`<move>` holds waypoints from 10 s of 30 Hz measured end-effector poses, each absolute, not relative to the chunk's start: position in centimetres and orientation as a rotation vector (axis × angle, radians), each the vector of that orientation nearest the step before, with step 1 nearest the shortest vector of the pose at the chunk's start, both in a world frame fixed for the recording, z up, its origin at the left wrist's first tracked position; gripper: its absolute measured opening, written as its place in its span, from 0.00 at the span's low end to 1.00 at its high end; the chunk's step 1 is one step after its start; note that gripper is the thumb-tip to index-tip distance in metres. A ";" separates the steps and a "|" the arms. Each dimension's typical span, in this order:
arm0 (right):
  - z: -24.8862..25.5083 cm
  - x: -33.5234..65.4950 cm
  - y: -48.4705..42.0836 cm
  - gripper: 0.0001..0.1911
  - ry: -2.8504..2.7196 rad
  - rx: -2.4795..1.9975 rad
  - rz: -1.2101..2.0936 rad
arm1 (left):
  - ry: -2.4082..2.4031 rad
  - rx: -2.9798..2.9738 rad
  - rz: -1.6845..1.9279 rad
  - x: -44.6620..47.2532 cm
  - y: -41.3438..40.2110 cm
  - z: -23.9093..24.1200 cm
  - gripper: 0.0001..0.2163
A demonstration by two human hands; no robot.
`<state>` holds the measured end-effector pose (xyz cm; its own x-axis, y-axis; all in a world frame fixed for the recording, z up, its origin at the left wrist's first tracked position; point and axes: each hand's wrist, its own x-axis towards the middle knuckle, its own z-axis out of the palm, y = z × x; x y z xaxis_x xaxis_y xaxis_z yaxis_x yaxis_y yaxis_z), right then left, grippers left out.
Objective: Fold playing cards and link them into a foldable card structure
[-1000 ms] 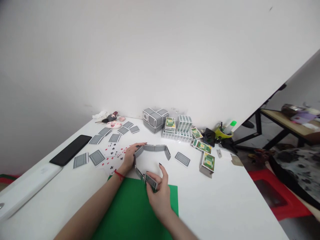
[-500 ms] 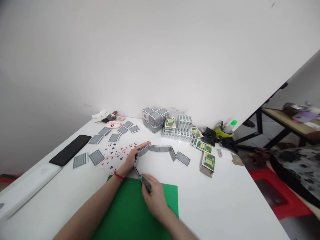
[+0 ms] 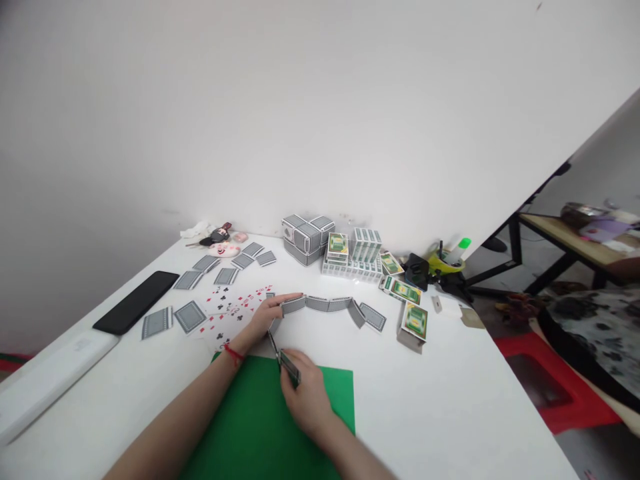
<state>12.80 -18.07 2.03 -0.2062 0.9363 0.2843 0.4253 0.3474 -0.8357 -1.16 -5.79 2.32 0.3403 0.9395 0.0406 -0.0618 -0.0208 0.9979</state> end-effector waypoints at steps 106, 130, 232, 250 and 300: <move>7.0 21.7 -7.3 0.17 -2.491 -1.281 0.840 | 0.923 1.574 0.947 -0.8 -5.7 2.9 0.19; 7.1 21.7 -7.6 0.12 -2.428 -1.606 0.448 | 0.870 1.495 0.879 -0.9 -5.6 2.4 0.17; 6.8 21.9 -11.6 0.60 -2.279 -0.900 1.105 | 0.931 1.940 0.660 -4.6 -10.9 4.1 0.56; 2.7 19.6 -11.2 0.32 -1.805 -0.947 1.145 | 0.856 1.869 0.629 -4.3 -10.9 4.9 0.54; 3.8 28.5 -11.3 0.22 -0.932 -1.357 1.020 | 0.409 2.756 -0.163 8.2 -5.4 10.9 0.07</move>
<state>28.53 -11.27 3.79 0.3088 0.9497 -0.0518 -0.0345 -0.0433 -0.9985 8.20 -5.40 10.87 0.9518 0.2604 -0.1620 0.3005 -0.8975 0.3227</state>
